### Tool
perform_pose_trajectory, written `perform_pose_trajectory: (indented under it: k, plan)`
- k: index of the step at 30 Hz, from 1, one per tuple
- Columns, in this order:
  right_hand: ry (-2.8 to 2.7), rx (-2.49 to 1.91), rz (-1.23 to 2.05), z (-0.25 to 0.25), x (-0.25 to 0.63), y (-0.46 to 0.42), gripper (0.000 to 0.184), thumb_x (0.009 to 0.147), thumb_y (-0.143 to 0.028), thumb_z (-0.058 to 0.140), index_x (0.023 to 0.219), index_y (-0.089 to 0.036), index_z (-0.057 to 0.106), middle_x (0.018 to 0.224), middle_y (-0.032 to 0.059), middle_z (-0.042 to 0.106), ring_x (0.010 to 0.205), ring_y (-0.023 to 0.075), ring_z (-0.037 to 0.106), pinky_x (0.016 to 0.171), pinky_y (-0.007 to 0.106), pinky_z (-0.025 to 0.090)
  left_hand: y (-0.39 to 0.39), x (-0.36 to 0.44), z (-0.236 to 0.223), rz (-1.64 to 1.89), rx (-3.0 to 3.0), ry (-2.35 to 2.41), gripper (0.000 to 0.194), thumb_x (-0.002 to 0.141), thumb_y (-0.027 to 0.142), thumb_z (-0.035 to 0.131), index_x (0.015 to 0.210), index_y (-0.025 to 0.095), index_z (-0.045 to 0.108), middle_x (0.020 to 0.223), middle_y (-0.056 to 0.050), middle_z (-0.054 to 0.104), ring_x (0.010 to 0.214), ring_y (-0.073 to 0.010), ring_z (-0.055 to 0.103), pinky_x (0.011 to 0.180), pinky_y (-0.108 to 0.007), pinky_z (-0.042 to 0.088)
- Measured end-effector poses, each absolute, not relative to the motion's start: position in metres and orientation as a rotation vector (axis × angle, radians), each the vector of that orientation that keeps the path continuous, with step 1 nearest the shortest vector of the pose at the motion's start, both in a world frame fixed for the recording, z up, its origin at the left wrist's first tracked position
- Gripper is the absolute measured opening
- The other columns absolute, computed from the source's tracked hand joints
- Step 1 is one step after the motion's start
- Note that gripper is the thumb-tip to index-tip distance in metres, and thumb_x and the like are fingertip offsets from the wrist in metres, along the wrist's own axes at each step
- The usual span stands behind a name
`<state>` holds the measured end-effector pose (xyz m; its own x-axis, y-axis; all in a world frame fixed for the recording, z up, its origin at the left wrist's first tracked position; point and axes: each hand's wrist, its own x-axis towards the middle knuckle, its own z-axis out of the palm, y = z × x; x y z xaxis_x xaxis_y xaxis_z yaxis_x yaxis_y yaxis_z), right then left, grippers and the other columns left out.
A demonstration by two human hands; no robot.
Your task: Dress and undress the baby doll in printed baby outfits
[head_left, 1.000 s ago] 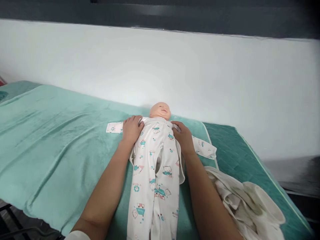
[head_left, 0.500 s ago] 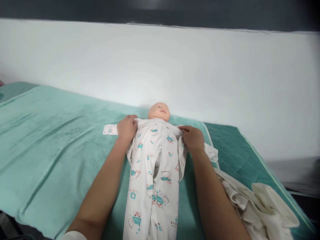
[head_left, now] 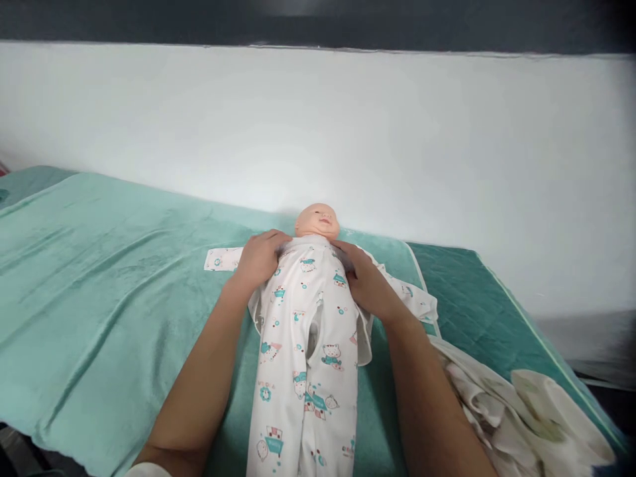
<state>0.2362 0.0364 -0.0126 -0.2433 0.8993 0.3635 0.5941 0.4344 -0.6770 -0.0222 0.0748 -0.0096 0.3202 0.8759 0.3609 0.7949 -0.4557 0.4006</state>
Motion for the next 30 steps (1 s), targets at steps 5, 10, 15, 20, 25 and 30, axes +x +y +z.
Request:
perform_pose_trajectory:
  k: [5,10,15,20,25,30]
  plan:
    - [-2.11,-1.377,0.444,-0.027,0.251,0.044,0.07,0.075,-0.01,0.047,0.144,-0.025,0.047,0.145,0.0074,0.053,0.133,0.0287,0.048,0.112,0.049,0.039,0.07,-0.023,-0.007,0.64,2.45,1.477,0.071,0.076,-0.003,0.04,0.138,0.029,0.055,0.138,-0.004,0.062,0.127,-0.0223,0.057,0.106,-0.039,0.043]
    - [-2.234,-1.605,0.228,-0.032,0.256,0.044,0.06,0.086,-0.017,0.048,0.146,-0.019,0.042,0.141,0.0158,0.053,0.126,0.035,0.051,0.101,0.049,0.044,0.068,-0.027,-0.012,0.505,2.479,1.549,0.066,0.083,0.003,0.041,0.144,0.029,0.047,0.139,-0.008,0.06,0.131,-0.0248,0.053,0.112,-0.045,0.037]
    - [-2.201,-1.824,0.089,-0.03,0.25,0.044,0.044,0.088,-0.016,0.047,0.132,-0.018,0.053,0.121,0.0146,0.063,0.108,0.0321,0.058,0.082,0.039,0.045,0.069,-0.026,-0.017,0.439,2.48,1.671,0.057,0.088,0.009,0.04,0.142,0.026,0.046,0.133,-0.01,0.063,0.128,-0.0271,0.054,0.114,-0.051,0.033]
    - [-2.152,-1.894,-0.006,-0.029,0.246,0.044,0.035,0.089,-0.013,0.046,0.122,-0.019,0.056,0.115,0.0124,0.065,0.101,0.0295,0.06,0.072,0.035,0.038,0.072,-0.026,-0.019,0.479,2.458,1.724,0.052,0.087,0.008,0.043,0.134,0.027,0.052,0.128,-0.008,0.066,0.124,-0.0261,0.057,0.111,-0.048,0.035]
    - [-2.125,-1.906,-0.015,-0.03,0.246,0.044,0.034,0.09,-0.013,0.047,0.122,-0.019,0.056,0.117,0.0114,0.066,0.099,0.0275,0.061,0.07,0.034,0.035,0.074,-0.03,-0.02,0.502,2.433,1.767,0.056,0.077,0.004,0.049,0.126,0.031,0.059,0.124,-0.004,0.069,0.122,-0.0263,0.058,0.105,-0.043,0.037]
    - [-2.116,-1.874,0.019,-0.033,0.25,0.044,0.035,0.089,-0.014,0.048,0.122,-0.021,0.057,0.12,0.0091,0.066,0.106,0.0271,0.061,0.074,0.033,0.038,0.071,-0.036,-0.023,0.457,2.391,1.882,0.055,0.076,0.006,0.051,0.123,0.031,0.06,0.121,-0.003,0.069,0.113,-0.0279,0.059,0.095,-0.043,0.038]
